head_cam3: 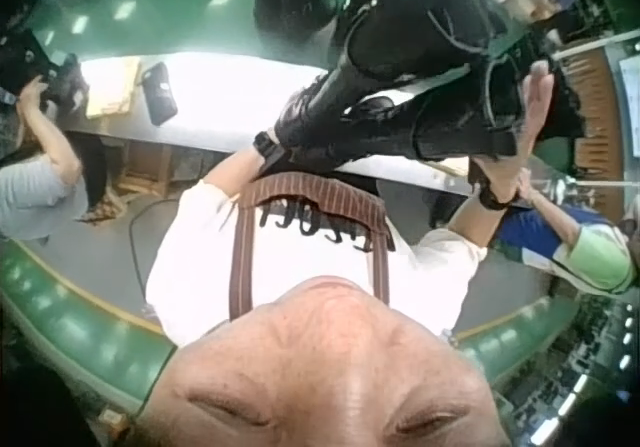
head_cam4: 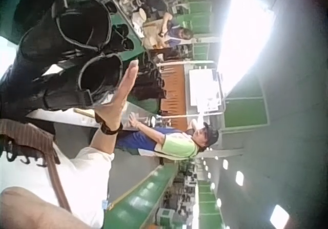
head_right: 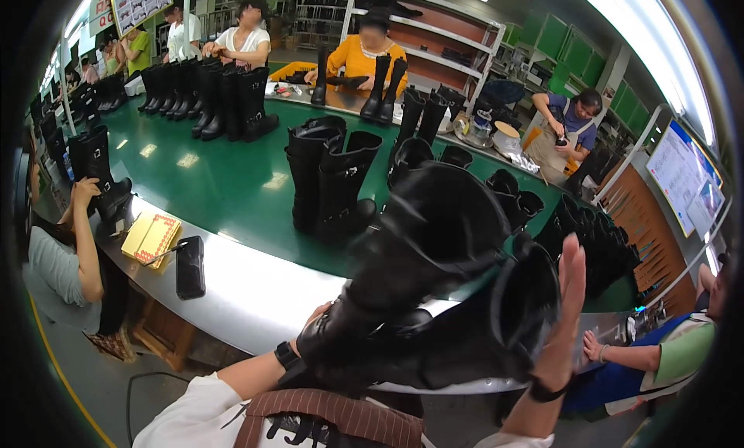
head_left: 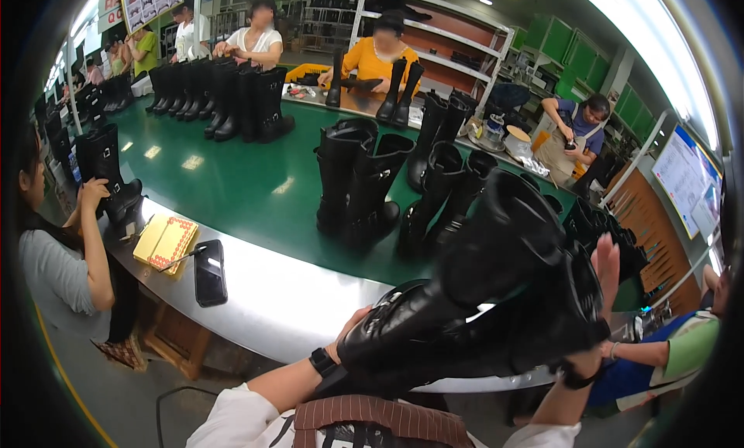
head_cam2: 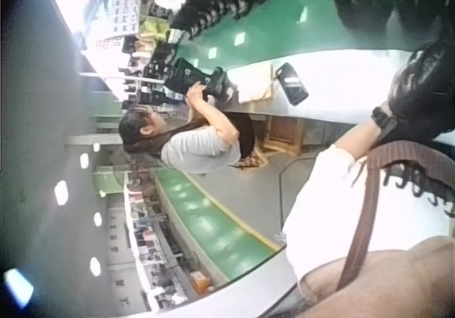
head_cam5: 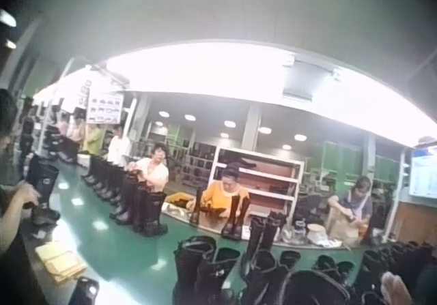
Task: Inspecting and cleaning black boots on a production line.
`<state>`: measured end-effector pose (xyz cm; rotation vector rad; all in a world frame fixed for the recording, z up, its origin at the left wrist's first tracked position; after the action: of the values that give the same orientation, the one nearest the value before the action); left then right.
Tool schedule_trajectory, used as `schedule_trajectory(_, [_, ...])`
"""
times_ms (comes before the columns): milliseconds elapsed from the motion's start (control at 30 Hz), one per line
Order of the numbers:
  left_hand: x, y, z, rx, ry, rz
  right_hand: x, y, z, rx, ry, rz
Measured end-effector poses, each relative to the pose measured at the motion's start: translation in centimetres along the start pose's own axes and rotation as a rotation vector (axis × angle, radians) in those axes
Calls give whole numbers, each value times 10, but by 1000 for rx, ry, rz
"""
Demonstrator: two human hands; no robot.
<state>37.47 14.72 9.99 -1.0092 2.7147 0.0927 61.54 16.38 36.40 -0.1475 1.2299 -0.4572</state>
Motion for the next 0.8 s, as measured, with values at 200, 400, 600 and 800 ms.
schedule_trajectory(200, [2,-15,28,16,164,129,-46,30,-15,75,-476,-97])
schedule_trajectory(400, [1,-5,17,-142,309,2,-15,130,15,-143,-304,-196])
schedule_trajectory(600, [6,8,21,-321,375,-94,-23,72,-29,58,-347,-45])
schedule_trajectory(800, [49,70,6,-1403,1038,-580,-21,-2,-110,127,-583,274])
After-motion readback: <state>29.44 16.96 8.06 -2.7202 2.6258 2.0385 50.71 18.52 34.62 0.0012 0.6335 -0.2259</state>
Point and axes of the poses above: each hand's wrist, its own x-axis away from the middle knuckle, its own z-axis out of the back of the hand, y = z × x, the point moved 10 cm from there along -x, towards the middle knuckle, and after that the axes turned 13 degrees about z, right-handed, at the moved point
